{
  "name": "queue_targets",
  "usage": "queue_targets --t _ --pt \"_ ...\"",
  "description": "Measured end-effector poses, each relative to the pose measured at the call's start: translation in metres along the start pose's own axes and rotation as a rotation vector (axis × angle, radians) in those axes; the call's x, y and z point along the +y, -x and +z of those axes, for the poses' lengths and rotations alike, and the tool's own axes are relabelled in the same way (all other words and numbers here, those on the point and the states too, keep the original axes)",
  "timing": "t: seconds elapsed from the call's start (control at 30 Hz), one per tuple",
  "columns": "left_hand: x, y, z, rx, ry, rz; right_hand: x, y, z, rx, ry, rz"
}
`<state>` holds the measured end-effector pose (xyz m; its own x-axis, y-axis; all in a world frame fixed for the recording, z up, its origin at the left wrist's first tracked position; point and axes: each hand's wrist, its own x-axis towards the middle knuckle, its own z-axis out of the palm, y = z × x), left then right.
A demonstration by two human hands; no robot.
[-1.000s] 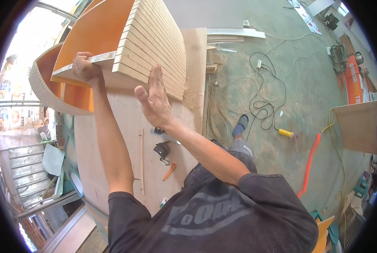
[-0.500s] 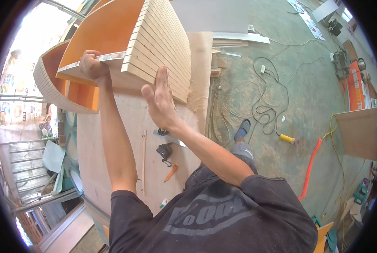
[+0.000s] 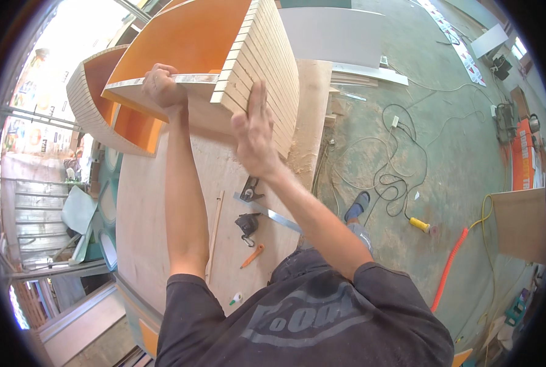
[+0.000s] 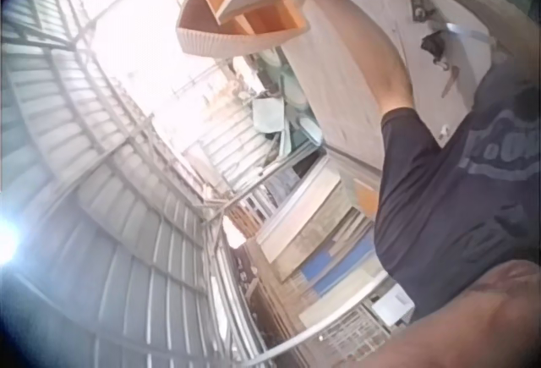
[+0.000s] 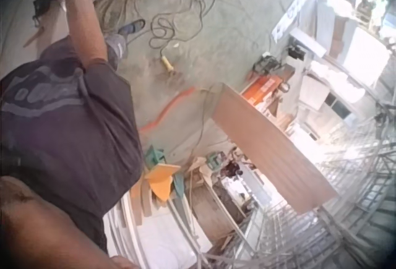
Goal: The person applies adhesive from a bottle to the joints of a curved wooden furniture component by hand, then fits the piece onto a larger curved wooden structure.
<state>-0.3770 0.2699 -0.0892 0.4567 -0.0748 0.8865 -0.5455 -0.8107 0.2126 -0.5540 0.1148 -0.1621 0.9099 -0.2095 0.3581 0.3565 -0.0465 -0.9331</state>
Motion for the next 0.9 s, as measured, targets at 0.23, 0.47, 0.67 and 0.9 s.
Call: queue_targets --t 0.23,0.47,0.67,0.9 --pt "-0.007 0.002 -0.003 0.080 -0.133 0.179 0.080 0.012 -0.046 0.040 0.048 0.336" --pt "-0.003 0.001 0.005 0.079 0.062 -0.119 0.214 0.081 -0.072 -0.343 0.982 0.262" --pt "0.003 -0.004 0.008 0.099 0.054 -0.059 0.249 0.115 -0.064 -0.373 1.045 0.002" --pt "-0.002 -0.002 0.003 0.118 -0.045 0.128 0.235 0.127 -0.043 -0.494 1.128 -0.071"
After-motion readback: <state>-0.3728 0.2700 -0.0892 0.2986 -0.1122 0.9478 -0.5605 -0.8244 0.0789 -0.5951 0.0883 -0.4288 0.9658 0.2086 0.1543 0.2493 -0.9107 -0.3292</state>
